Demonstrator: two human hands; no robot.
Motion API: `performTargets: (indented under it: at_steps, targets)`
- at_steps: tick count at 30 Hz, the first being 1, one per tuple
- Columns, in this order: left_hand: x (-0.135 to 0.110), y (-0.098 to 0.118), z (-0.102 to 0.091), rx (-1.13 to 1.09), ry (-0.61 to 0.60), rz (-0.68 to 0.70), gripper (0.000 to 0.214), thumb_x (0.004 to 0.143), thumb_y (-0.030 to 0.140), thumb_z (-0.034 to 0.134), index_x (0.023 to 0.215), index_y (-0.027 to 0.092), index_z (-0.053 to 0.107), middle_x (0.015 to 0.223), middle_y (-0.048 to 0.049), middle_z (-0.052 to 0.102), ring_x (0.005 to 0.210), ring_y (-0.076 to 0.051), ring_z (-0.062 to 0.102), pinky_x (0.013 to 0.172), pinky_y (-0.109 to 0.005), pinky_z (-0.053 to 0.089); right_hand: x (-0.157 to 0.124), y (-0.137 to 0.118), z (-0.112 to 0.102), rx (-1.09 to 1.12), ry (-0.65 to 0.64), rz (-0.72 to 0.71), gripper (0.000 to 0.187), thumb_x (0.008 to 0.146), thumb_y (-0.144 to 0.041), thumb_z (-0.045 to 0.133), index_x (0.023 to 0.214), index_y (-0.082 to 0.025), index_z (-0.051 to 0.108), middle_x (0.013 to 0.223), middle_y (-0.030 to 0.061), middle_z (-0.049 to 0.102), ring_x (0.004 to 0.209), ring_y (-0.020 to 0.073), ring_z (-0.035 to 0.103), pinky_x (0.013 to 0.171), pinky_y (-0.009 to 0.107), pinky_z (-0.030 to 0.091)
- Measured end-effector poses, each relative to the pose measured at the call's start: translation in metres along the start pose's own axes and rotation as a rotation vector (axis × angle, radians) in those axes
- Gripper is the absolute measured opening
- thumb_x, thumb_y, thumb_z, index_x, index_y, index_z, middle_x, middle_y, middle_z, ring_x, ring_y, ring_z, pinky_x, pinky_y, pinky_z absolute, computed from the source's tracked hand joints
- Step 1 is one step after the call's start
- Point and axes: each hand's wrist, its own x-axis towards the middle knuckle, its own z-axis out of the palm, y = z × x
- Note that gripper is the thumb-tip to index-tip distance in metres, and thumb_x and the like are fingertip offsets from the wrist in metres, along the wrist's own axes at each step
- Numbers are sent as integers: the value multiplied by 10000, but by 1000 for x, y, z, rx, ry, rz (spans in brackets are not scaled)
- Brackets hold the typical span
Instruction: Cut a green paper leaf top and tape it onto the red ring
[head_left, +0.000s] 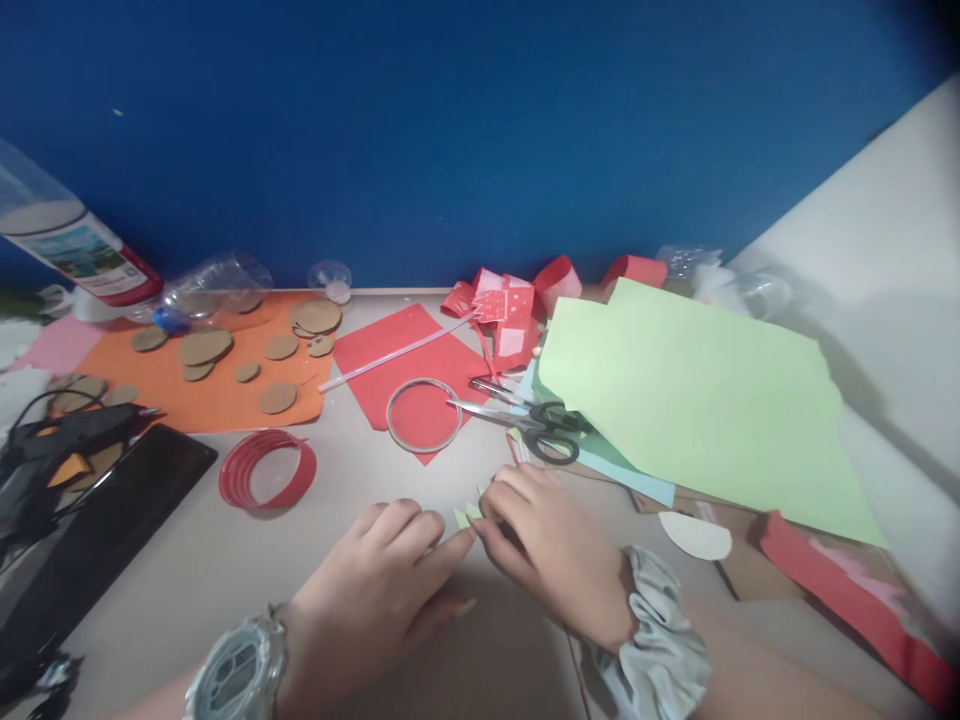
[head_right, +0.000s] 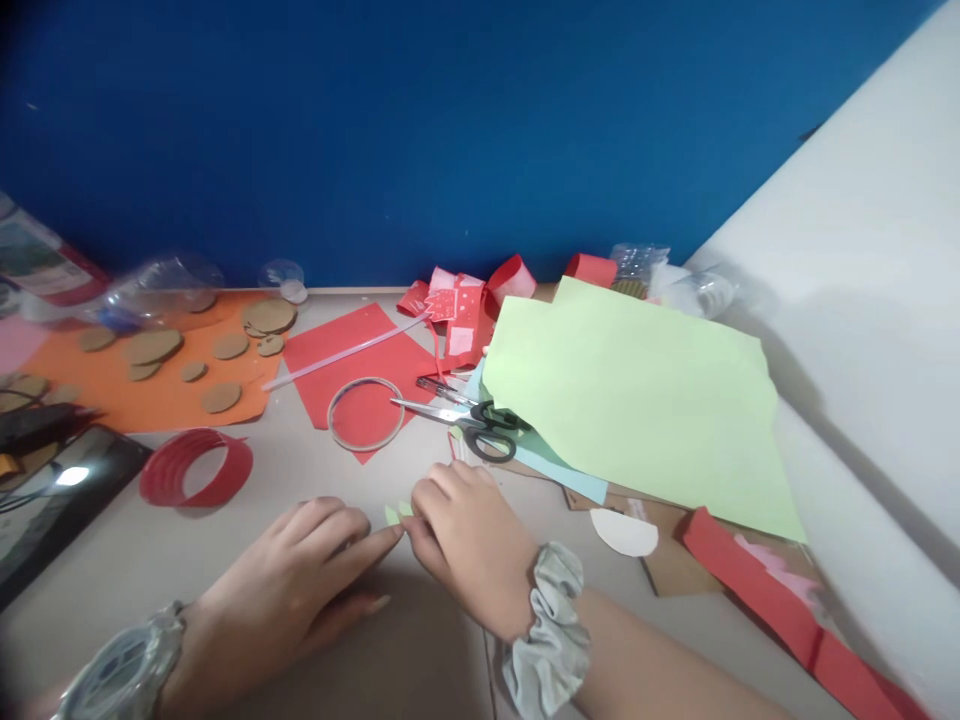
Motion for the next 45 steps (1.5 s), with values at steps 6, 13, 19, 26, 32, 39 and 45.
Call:
performTargets:
  at_steps: [6,13,19,26,32,39,45]
  targets:
    - [1,1,-1,4,-53,-3,378,914,356,521,1268,230,487,893,-25,586,821,-225,536,699,-370,462,-2,-1,-2,-76,58,17,144,847,-213,584,729,-182,507,743,-10,532,726,173,477,707,332,300]
    - [1,0,0,-10,-26,-3,366,899,346,548,1247,242,499,870,-18,581,801,-205,525,710,-345,454,0,-6,-6,-138,64,56,145,831,-250,580,715,-187,519,729,3,563,726,189,509,698,341,273]
    - [3,-1,-1,-6,-28,6,351,888,299,566,1228,235,510,849,-13,578,797,-211,529,693,-347,455,0,-5,-5,-175,64,38,137,838,-269,575,739,-181,543,744,12,574,745,198,526,710,346,281]
    - [2,-1,0,-1,-17,10,341,889,326,570,1213,238,512,863,-20,581,803,-219,530,697,-359,454,2,0,-5,-111,65,25,185,874,-273,568,721,-181,520,731,-3,561,715,175,507,698,330,284]
    - [1,-1,1,12,-29,12,338,898,333,555,1221,245,510,876,-23,584,809,-210,533,716,-350,455,2,3,-6,-70,27,18,206,925,-261,515,737,-178,502,766,6,560,730,172,496,697,314,295]
    - [2,-2,2,-21,-12,24,350,889,329,567,1220,231,504,858,-25,582,795,-227,533,696,-377,467,1,4,-4,-39,48,23,202,919,-257,528,737,-182,485,743,12,564,734,187,510,699,319,317]
    - [2,-4,3,-36,16,39,334,895,320,557,1209,219,505,848,-31,581,790,-234,531,690,-384,461,1,8,-3,34,109,64,43,922,-155,501,886,-178,501,748,4,581,697,182,532,680,311,356]
